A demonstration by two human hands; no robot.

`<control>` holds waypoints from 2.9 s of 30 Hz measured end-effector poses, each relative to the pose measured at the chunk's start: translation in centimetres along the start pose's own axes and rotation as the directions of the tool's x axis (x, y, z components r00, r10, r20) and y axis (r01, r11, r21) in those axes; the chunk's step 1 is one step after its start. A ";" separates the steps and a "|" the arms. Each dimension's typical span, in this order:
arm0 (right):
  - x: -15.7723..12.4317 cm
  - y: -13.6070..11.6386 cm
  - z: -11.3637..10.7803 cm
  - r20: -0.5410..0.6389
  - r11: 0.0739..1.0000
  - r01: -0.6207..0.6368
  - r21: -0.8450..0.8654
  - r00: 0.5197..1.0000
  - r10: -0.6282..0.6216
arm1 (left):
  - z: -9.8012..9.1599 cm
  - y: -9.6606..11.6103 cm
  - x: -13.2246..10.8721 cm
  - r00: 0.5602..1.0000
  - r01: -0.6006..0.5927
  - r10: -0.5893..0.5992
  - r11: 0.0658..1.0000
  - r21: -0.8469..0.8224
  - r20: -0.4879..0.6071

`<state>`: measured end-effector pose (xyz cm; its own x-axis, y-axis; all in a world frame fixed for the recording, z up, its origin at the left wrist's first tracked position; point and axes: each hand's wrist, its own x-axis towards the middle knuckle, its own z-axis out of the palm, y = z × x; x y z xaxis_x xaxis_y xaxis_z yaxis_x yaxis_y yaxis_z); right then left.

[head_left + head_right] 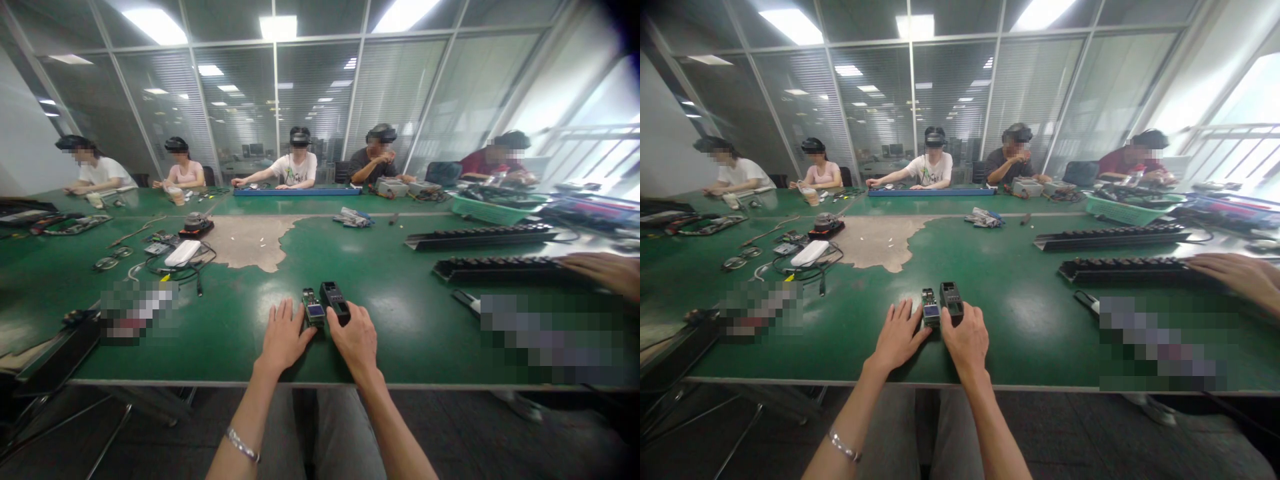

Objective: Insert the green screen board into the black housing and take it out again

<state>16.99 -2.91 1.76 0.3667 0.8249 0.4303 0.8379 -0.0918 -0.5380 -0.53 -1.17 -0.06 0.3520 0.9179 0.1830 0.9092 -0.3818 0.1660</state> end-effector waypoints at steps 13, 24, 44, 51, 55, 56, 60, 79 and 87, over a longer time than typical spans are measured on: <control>-0.1 0.3 0.7 0.038 0.998 -0.010 -0.068 0.999 0.013 | 0.1 0.1 0.1 1.000 -0.007 0.008 1.000 0.007 -0.015; -0.8 0.6 0.9 -0.012 1.000 0.015 -0.023 1.000 -0.015 | 0.1 0.1 0.1 1.000 -0.003 0.003 1.000 0.000 -0.010; 0.9 -2.6 -0.7 -0.059 0.986 0.078 0.148 0.996 -0.070 | 0.0 0.0 -0.2 1.000 -0.013 0.013 1.000 -0.001 -0.014; 0.2 -5.7 -0.4 0.042 0.996 0.043 0.082 0.998 -0.047 | -0.3 -0.1 -0.2 1.000 -0.015 0.015 1.000 -0.016 -0.017; -0.4 -6.2 -0.6 0.071 0.998 0.053 0.043 0.996 -0.056 | -0.2 -0.2 -0.1 1.000 0.015 -0.016 0.999 -0.048 -0.017; -0.5 -6.3 -0.6 0.074 0.998 0.054 0.030 0.996 -0.056 | -0.1 -0.2 0.0 1.000 0.017 -0.018 0.998 -0.053 -0.016; -1.0 -6.4 -0.4 0.080 0.998 0.064 -0.029 0.995 -0.061 | 0.1 -0.4 0.1 0.999 0.028 -0.030 0.995 -0.094 -0.019; -1.8 -6.4 0.2 0.145 0.983 0.063 -0.175 0.989 -0.038 | -0.4 -0.4 -0.1 0.999 0.027 -0.029 0.993 -0.116 -0.020; -2.8 -5.1 1.3 0.144 0.982 0.053 -0.182 0.989 -0.026 | -0.3 -0.3 -0.2 0.999 0.014 -0.018 0.995 -0.095 -0.043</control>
<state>11.17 -4.03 2.35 0.2823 0.8987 0.3355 0.9155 -0.1480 -0.3740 -0.91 -1.31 0.12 0.3253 0.9193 0.2213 0.8891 -0.3771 0.2596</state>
